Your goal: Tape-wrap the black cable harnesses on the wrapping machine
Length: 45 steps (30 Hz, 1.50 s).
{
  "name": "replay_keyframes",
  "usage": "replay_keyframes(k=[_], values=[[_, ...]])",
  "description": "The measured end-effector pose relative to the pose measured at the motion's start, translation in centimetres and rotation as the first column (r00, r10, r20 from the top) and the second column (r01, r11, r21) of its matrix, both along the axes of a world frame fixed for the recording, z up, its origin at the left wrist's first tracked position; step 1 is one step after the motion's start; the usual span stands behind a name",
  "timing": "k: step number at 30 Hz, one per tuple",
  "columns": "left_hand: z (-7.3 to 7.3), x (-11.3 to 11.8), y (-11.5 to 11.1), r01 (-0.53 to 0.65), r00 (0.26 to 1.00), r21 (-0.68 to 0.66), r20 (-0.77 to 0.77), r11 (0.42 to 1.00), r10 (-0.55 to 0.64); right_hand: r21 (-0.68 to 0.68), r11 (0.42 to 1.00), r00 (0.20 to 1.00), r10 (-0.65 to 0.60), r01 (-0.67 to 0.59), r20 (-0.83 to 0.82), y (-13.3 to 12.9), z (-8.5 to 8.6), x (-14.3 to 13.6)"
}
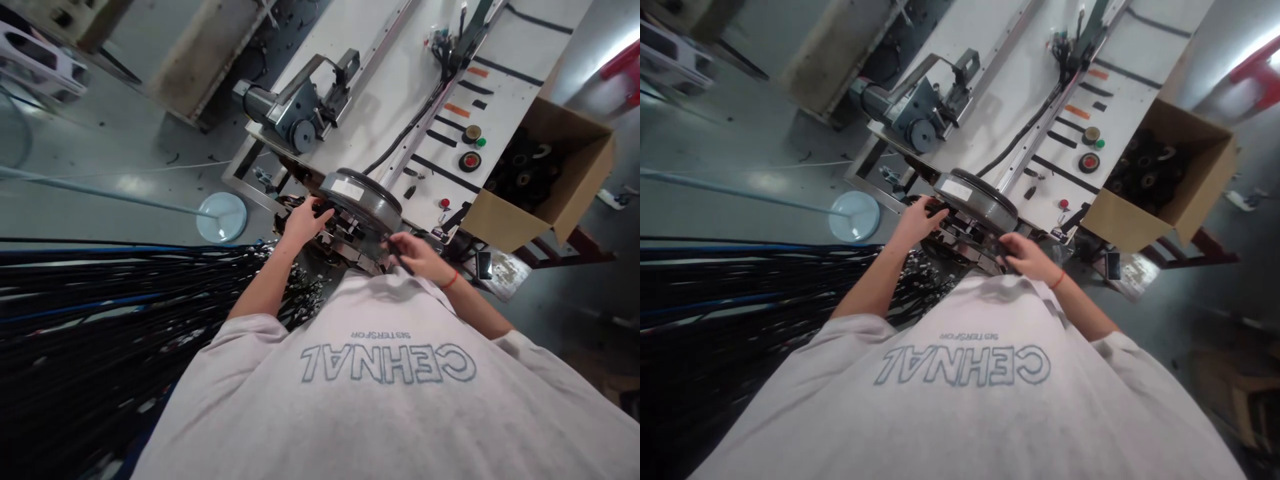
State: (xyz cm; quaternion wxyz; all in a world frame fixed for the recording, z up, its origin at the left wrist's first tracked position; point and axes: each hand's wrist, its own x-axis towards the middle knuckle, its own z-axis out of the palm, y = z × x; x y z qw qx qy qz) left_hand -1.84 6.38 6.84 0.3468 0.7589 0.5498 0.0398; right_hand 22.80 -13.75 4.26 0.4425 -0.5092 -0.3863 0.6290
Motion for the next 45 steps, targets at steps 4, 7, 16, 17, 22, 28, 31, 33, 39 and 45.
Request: replay_keyframes(k=[4,7,16,17,22,28,31,33,39,45], values=[[0.8,0.5,-0.3,0.027,0.998,-0.02,-0.063,0.999,-0.028,-0.134,0.909,0.823,0.286,-0.395,-0.491,3.6,0.0,-7.1],[1.0,1.0,-0.2,0.032,0.984,0.037,-0.174,0.999,-0.025,-0.294,0.851,0.768,0.179,-0.434,-0.615,7.4,-1.3,-9.5],[-2.1,-0.7,0.9,-0.063,0.996,-0.148,-0.074,0.987,0.053,0.015,0.99,0.977,0.142,-0.141,-0.161,0.2,3.3,-3.2],[-2.3,-0.9,0.4,-0.027,0.998,-0.342,0.051,0.939,0.047,0.062,0.997,0.998,0.052,-0.049,-0.044,-0.3,3.2,-2.0],[-3.8,0.7,-4.4,0.124,0.819,-0.792,0.422,0.597,0.389,-0.156,0.9,0.685,-0.188,0.407,0.704,1.8,-1.7,3.5],[-4.0,1.8,-7.5,0.037,0.5,-0.59,0.71,0.807,0.496,0.049,0.935,0.436,-0.21,0.351,0.875,5.7,-5.0,5.8],[-4.1,2.1,-7.2,0.008,0.49,-0.715,0.612,0.699,0.621,0.154,0.973,0.738,-0.231,0.172,0.634,7.3,-5.3,5.4],[-4.6,2.6,-6.6,0.001,0.537,-0.832,0.468,0.555,0.702,0.068,0.994,0.905,-0.103,0.082,0.413,8.4,-5.3,4.7],[-6.1,3.9,-6.0,0.058,0.602,-0.883,0.403,0.466,0.689,-0.023,1.0,0.926,-0.007,0.017,0.377,11.3,-2.5,3.1],[-5.4,3.5,-7.2,0.136,0.82,-0.693,0.48,0.708,0.312,0.136,0.883,0.304,-0.295,0.45,0.906,15.0,-2.6,15.3]])
